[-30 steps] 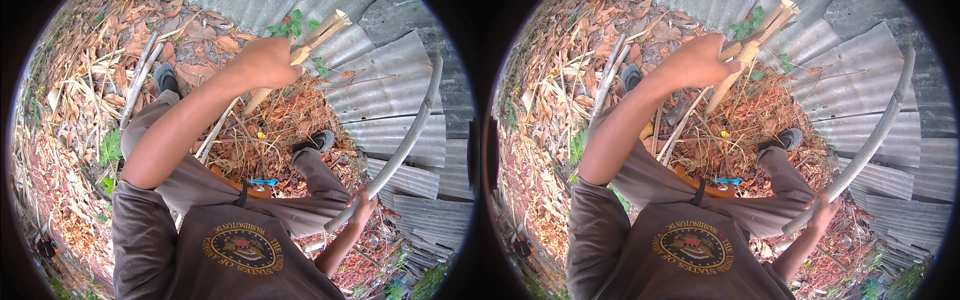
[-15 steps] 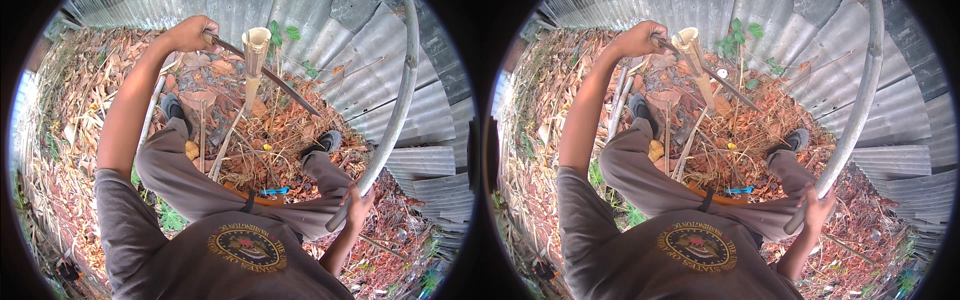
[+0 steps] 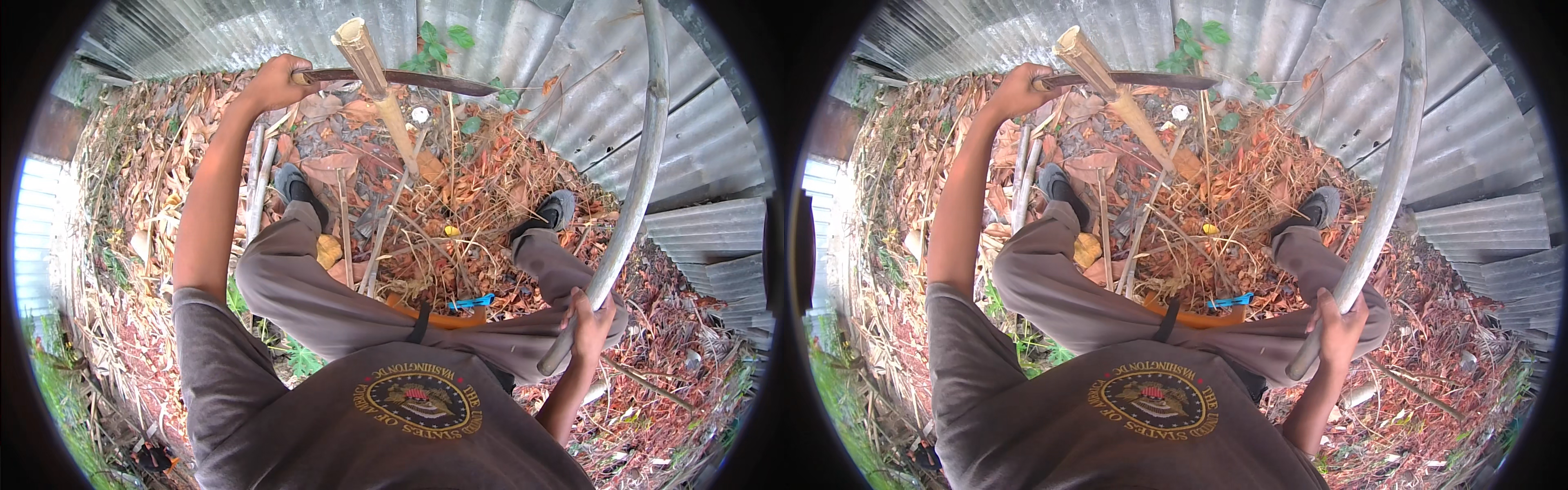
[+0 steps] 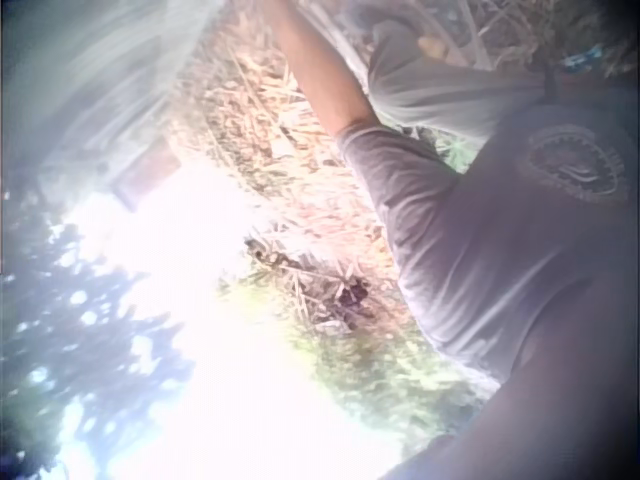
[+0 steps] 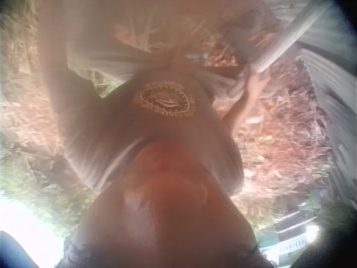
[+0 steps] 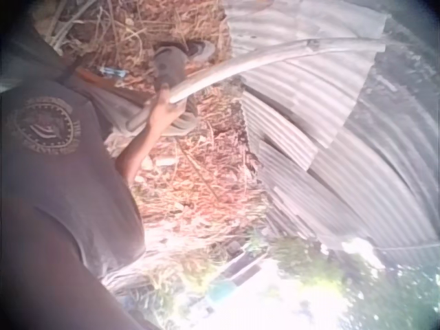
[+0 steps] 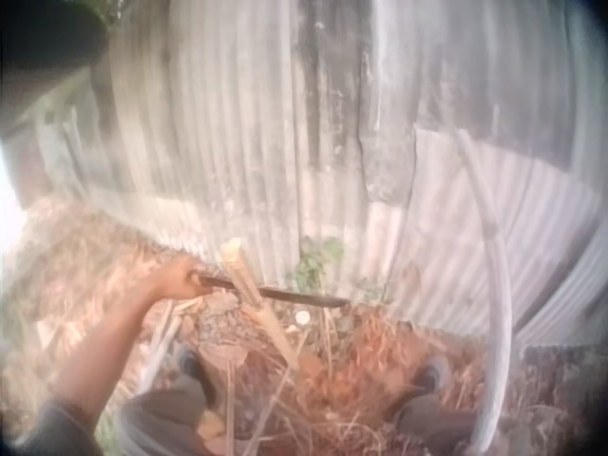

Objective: The person sits on the ground and uses a machete to split a piece of bamboo. They repeatedly strike the bamboo with a wooden stick to drive the blade through, then pull the split pieces apart by hand.

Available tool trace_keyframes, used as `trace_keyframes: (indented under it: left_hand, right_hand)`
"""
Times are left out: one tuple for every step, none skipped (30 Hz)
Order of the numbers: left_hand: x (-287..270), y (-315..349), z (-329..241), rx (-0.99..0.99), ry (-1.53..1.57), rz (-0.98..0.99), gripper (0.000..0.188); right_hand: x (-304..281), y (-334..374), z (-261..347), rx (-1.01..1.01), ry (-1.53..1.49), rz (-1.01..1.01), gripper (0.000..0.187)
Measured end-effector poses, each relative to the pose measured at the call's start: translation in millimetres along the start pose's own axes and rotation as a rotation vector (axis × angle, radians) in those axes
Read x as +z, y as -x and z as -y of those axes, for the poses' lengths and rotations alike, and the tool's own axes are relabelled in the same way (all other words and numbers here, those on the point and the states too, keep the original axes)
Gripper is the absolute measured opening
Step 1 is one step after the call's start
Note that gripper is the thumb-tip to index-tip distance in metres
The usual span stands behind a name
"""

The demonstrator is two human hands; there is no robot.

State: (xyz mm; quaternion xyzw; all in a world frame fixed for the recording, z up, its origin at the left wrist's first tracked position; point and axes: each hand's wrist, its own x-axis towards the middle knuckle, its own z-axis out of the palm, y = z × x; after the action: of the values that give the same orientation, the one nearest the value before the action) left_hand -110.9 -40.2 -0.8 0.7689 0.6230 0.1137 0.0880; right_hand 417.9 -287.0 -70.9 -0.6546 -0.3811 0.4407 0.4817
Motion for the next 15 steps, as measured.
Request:
trace_keyframes:
  left_hand:
    - [0,1,-2,-0.006,-0.011,-0.003,0.031]
    - [0,2,-5,-0.013,-0.023,-0.005,0.030]
    - [0,1,-7,-0.007,-0.041,0.010,0.029]
    - [-2,0,-10,-0.003,-0.059,0.022,0.028]
    - [-3,0,-13,0.002,-0.078,0.035,0.028]
    - [-3,1,-16,-0.039,-0.123,-0.017,0.028]
    - [-1,3,-24,-0.077,-0.164,-0.072,0.028]
    - [0,2,-30,-0.115,-0.204,-0.127,0.028]
    - [1,0,-35,-0.188,-0.200,-0.139,0.029]
    - [3,-1,-39,-0.208,-0.241,-0.171,0.029]
    - [6,-1,-42,-0.229,-0.282,-0.203,0.029]
    - [8,-1,-47,-0.251,-0.323,-0.235,0.030]
    - [7,-2,-56,-0.255,-0.333,-0.249,0.032]
    - [7,-1,-63,-0.252,-0.319,-0.263,0.032]
    - [7,1,-69,-0.249,-0.305,-0.276,0.032]
  right_hand:
    - [0,-1,1,0.013,-0.004,-0.006,0.013]
    - [0,-2,0,0.026,-0.007,-0.011,0.013]
    - [-1,-1,-2,0.027,-0.026,-0.011,0.012]
    - [-1,-1,-4,0.025,-0.045,-0.009,0.012]
    - [-1,-1,-5,0.023,-0.064,-0.008,0.012]
    - [-2,0,-5,0.032,-0.065,0.000,0.012]
    - [-2,1,-5,0.038,-0.063,0.005,0.012]
    - [-3,2,-4,0.043,-0.061,0.010,0.012]
    - [-2,3,-5,0.030,-0.055,0.007,0.012]
    - [-2,4,-5,0.017,-0.046,0.006,0.012]
    - [-2,5,-5,0.005,-0.036,0.006,0.012]
    - [-2,6,-4,-0.001,-0.028,0.021,0.014]
    - [-3,7,-4,-0.007,-0.020,0.037,0.016]
    - [-3,7,-3,-0.013,-0.012,0.054,0.018]
    - [-2,8,-1,-0.013,0.002,0.076,0.018]
